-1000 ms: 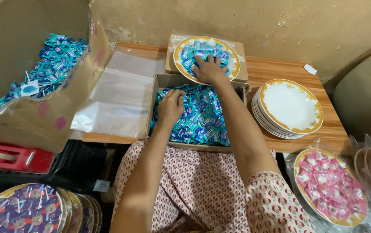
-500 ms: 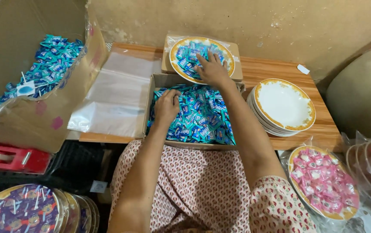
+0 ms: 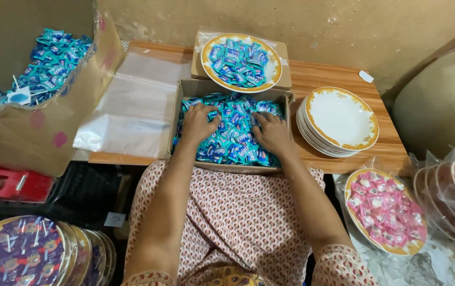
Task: Packaging blue packets into small boxes and placing decorative plates on top as part of a manual assembly process.
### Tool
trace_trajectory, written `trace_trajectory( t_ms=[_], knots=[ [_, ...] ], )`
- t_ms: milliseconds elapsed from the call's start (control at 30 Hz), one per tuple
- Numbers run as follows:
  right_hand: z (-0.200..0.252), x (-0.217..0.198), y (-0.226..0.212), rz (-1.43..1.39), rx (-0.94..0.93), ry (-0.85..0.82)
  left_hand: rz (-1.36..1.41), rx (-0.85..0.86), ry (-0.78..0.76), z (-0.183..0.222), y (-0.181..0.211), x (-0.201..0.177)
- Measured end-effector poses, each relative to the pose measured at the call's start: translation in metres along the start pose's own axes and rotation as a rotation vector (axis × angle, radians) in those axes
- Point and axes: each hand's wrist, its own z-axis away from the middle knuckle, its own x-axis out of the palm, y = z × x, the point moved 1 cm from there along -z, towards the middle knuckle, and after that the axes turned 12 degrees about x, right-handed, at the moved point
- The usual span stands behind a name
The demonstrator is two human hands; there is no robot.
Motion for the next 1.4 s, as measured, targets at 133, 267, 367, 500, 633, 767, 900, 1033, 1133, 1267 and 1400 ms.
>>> trace_trajectory(
  t_ms=[133, 267, 367, 500, 633, 767, 900, 1033, 1133, 1267, 1400],
  knots=[
    [-0.001, 0.005, 0.003, -0.144, -0.015, 0.066, 0.113, 0.01, -0.026, 0.003, 0.006, -0.009],
    [-0.002, 0.008, 0.011, -0.34, 0.085, 0.076, 0.154, 0.002, -0.03, 0.007, 0.018, -0.018],
    [0.0, 0.002, 0.009, -0.479, 0.135, 0.137, 0.17, 0.023, 0.038, 0.007, 0.026, -0.025],
    [0.001, -0.002, 0.008, -0.707, 0.149, 0.203, 0.119, 0.113, 0.256, 0.006, 0.017, -0.019],
    [0.002, -0.009, 0.007, -0.719, 0.146, 0.278, 0.093, 0.156, 0.359, 0.003, 0.016, -0.019],
    [0.0, 0.0, 0.012, -0.747, 0.155, 0.304, 0.17, 0.023, 0.339, 0.008, 0.018, -0.019],
    [0.004, -0.003, 0.003, -0.754, 0.097, 0.273, 0.125, 0.02, 0.352, 0.002, 0.002, -0.009],
    [-0.008, -0.008, 0.009, -0.667, 0.042, 0.418, 0.149, 0.102, 0.512, -0.008, 0.036, -0.031],
    [-0.024, -0.04, -0.002, -0.656, -0.013, 0.603, 0.167, 0.257, 0.611, -0.032, 0.067, -0.052],
    [-0.063, -0.061, -0.006, -0.486, -0.123, 0.657, 0.24, 0.331, 0.53, -0.08, 0.072, -0.053],
    [-0.069, -0.055, -0.001, -0.396, -0.103, 0.603, 0.224, 0.27, 0.398, -0.076, 0.071, -0.06]
  ],
)
